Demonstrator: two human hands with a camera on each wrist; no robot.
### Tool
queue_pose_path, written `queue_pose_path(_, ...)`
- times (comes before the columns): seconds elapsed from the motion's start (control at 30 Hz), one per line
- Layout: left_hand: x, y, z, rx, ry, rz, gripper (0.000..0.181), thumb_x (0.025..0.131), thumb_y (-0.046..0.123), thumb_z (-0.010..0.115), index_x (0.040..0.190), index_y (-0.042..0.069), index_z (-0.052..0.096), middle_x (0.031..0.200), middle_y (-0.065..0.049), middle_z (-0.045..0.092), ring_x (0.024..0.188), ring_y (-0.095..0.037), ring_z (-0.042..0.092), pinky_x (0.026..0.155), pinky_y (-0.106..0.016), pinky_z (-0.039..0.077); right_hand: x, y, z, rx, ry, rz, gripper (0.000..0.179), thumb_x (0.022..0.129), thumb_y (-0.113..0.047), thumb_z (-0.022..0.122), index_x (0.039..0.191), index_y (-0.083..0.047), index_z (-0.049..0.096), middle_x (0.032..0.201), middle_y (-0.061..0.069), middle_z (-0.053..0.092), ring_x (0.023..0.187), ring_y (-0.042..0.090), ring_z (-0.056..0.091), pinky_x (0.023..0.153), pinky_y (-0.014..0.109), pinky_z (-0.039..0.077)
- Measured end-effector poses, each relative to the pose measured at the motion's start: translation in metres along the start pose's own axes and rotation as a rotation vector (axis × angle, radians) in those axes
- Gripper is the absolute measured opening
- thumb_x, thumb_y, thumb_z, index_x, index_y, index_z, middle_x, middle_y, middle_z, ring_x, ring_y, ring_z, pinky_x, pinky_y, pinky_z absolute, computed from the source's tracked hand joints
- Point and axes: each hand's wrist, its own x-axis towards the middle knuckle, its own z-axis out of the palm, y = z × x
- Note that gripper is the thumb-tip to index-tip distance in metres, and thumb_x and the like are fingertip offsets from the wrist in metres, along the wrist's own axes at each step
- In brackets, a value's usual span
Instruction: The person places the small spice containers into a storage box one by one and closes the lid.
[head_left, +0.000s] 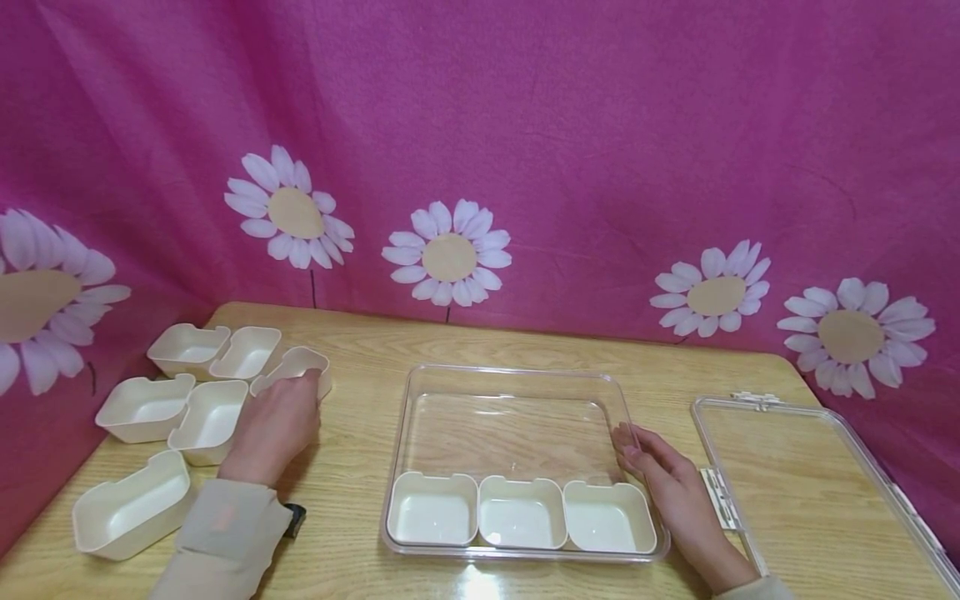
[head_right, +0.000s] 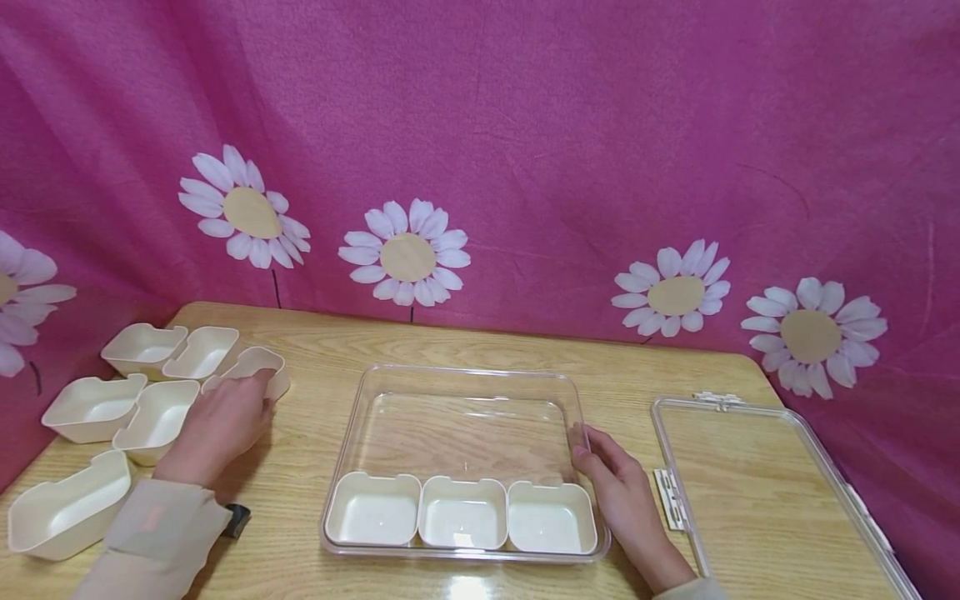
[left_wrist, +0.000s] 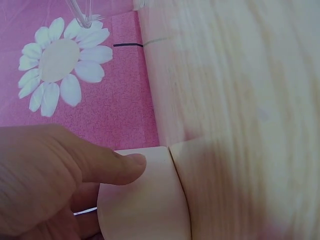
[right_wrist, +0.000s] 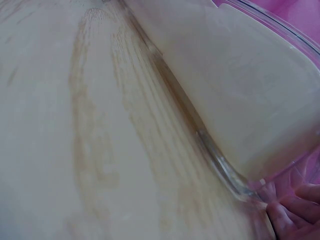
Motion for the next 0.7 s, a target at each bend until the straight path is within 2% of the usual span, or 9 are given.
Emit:
queue_pose_path(0.23,0.0001,0.0011,-0.0014,-0.002,-0.051,-0.012,0.022,0.09,0.0,0.059,0.112,-0.003,0.062,0.084,-0.023,0.07,0.072,-0.038,0.067,0.057,-0.052,0.05,-0.0001,0.0003,-0.0001,0.018,-0.008,0.004,0.049,0.11,-0.027,0.048,0.151,0.0,0.047,0.154,0.019,0.053,0.116,-0.021,0.054,0.096,0.0,0.042)
queue_pose_path(0.4,-0.0005,0.0022,-0.0015,0.0,-0.054,-0.009,0.02,0.092,0.003,0.059,0.112,-0.001,0.061,0.086,-0.024,0.071,0.072,-0.038,0.067,0.055,-0.051,0.049,-0.0005,0.0003,-0.0008,-0.001,-0.007,0.015,0.05,0.11,-0.028,0.049,0.152,-0.001,0.047,0.155,0.018,0.053,0.116,-0.022,0.053,0.096,-0.001,0.039)
queue_pose_path(0.7,-0.001,0.0043,-0.0014,-0.014,-0.088,-0.007,0.025,0.093,0.005,0.06,0.119,0.003,0.06,0.089,-0.023,0.07,0.074,-0.041,0.066,0.055,-0.053,0.05,0.0001,-0.0001,0.0007,0.015,0.006,0.007,0.047,0.109,-0.024,0.049,0.15,-0.001,0.049,0.154,0.018,0.054,0.116,-0.021,0.054,0.097,0.0,0.041)
